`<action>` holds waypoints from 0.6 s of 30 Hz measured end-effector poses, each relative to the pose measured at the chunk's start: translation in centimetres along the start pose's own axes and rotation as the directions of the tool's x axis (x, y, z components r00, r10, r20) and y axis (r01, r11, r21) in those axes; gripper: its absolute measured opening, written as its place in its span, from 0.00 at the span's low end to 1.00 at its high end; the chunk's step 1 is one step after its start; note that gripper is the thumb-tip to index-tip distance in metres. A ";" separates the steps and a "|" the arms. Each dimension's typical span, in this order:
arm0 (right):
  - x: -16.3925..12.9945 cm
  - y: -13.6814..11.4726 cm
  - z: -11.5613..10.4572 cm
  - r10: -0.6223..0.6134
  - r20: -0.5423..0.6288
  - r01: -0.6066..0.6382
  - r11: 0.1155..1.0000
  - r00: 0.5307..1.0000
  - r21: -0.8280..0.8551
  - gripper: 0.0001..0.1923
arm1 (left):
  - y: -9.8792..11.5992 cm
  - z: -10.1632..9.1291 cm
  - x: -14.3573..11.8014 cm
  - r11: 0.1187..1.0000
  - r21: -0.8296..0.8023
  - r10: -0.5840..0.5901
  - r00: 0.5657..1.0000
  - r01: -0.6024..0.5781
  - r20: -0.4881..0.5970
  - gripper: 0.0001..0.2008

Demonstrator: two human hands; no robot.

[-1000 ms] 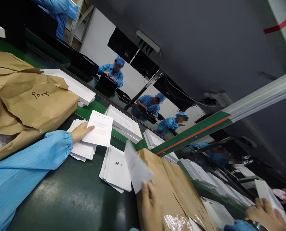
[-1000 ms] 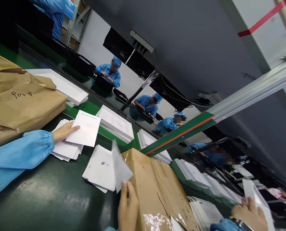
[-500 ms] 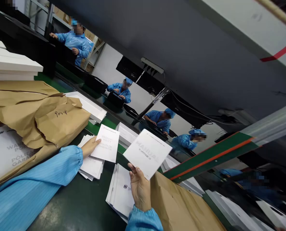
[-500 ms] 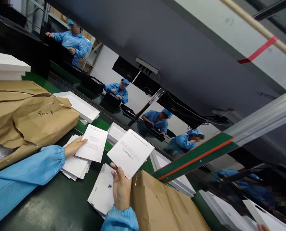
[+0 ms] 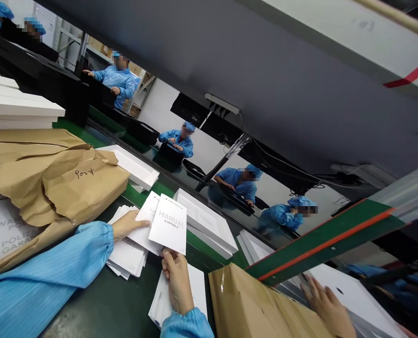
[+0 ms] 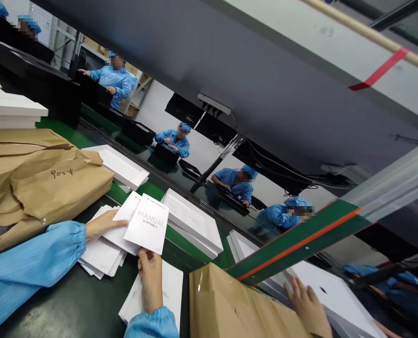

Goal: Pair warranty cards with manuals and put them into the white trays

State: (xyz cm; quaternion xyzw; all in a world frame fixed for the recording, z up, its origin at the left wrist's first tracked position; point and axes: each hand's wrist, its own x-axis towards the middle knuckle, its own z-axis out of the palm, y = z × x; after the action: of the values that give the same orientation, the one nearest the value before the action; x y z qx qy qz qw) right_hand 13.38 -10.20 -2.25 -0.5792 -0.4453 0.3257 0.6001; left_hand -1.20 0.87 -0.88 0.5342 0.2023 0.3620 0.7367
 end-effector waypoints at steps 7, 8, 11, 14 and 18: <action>-0.2 -0.5 -0.2 0.112 -0.013 -0.104 0.952 0.994 0.286 0.17 | -0.2 0.0 -0.1 0.998 0.023 0.055 0.990 -0.052 -0.132 0.23; -0.2 -0.8 -0.2 0.154 -0.039 -0.128 0.918 0.987 0.374 0.18 | -0.3 0.0 -0.1 0.999 0.018 0.052 0.991 -0.050 -0.121 0.24; -0.3 -1.6 -0.6 0.246 -0.128 -0.137 0.822 0.961 0.553 0.17 | -0.3 0.0 -0.1 0.999 -0.007 0.042 0.997 -0.042 -0.062 0.24; -0.4 -1.8 -0.8 0.256 -0.172 -0.118 0.816 0.951 0.566 0.16 | -0.3 0.1 -0.2 0.998 -0.031 0.044 0.997 -0.046 -0.064 0.25; -0.5 -1.4 -1.0 0.207 -0.192 -0.074 0.841 0.959 0.536 0.15 | -0.1 0.2 -0.3 0.996 -0.063 0.059 0.993 -0.066 -0.100 0.25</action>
State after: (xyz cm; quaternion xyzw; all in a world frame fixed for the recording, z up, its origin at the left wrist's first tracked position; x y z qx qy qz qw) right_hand 13.91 -11.16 -0.91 -0.4604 -0.2189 0.4047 0.7591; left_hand -1.22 0.46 -0.96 0.4974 0.2092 0.4170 0.7314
